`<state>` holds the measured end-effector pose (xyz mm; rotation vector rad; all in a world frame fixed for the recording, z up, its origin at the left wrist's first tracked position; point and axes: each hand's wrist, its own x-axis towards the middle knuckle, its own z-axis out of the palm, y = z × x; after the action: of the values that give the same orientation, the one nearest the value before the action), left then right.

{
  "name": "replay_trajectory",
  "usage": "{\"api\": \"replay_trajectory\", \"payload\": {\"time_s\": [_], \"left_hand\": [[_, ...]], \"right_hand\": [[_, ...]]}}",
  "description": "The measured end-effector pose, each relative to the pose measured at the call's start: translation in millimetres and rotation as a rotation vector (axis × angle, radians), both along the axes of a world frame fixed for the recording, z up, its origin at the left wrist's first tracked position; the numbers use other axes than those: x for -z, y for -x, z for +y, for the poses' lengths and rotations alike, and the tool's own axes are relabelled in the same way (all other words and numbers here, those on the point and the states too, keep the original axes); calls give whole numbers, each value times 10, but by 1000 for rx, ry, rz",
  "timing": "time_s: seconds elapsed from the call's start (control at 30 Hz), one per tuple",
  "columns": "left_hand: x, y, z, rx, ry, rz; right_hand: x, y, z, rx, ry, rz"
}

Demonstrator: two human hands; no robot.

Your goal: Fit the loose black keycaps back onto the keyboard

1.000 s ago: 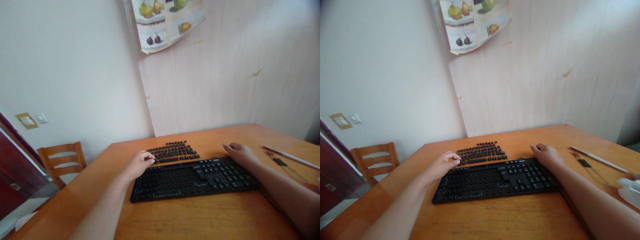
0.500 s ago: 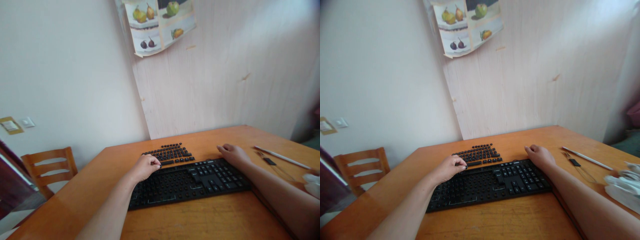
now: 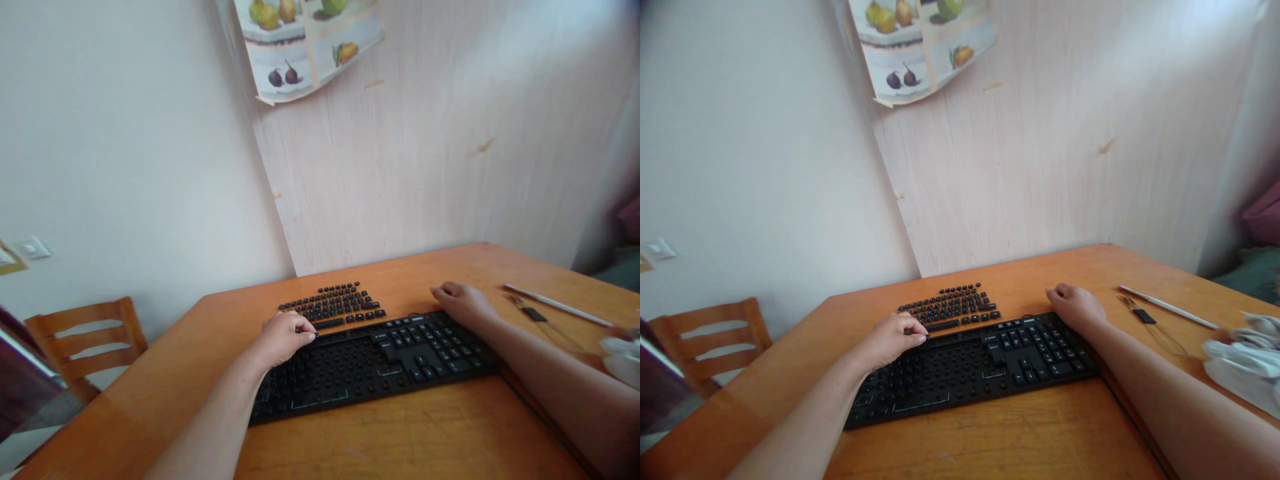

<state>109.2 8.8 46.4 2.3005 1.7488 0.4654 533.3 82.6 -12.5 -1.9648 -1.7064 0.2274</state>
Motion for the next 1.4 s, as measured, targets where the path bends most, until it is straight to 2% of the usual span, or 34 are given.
{"api": "replay_trajectory", "payload": {"time_s": [0.47, 1.03, 1.4], "left_hand": [[-77, -98, -113, -25, -30, 86], [-61, -104, -109, -29, -52, 96], [-148, -164, -174, -30, -58, 118]], "right_hand": [[-26, 12, -5, 0, 11, -12], [-20, 13, -7, 6, 10, -6], [-19, 10, -20, -8, -7, -5]]}}
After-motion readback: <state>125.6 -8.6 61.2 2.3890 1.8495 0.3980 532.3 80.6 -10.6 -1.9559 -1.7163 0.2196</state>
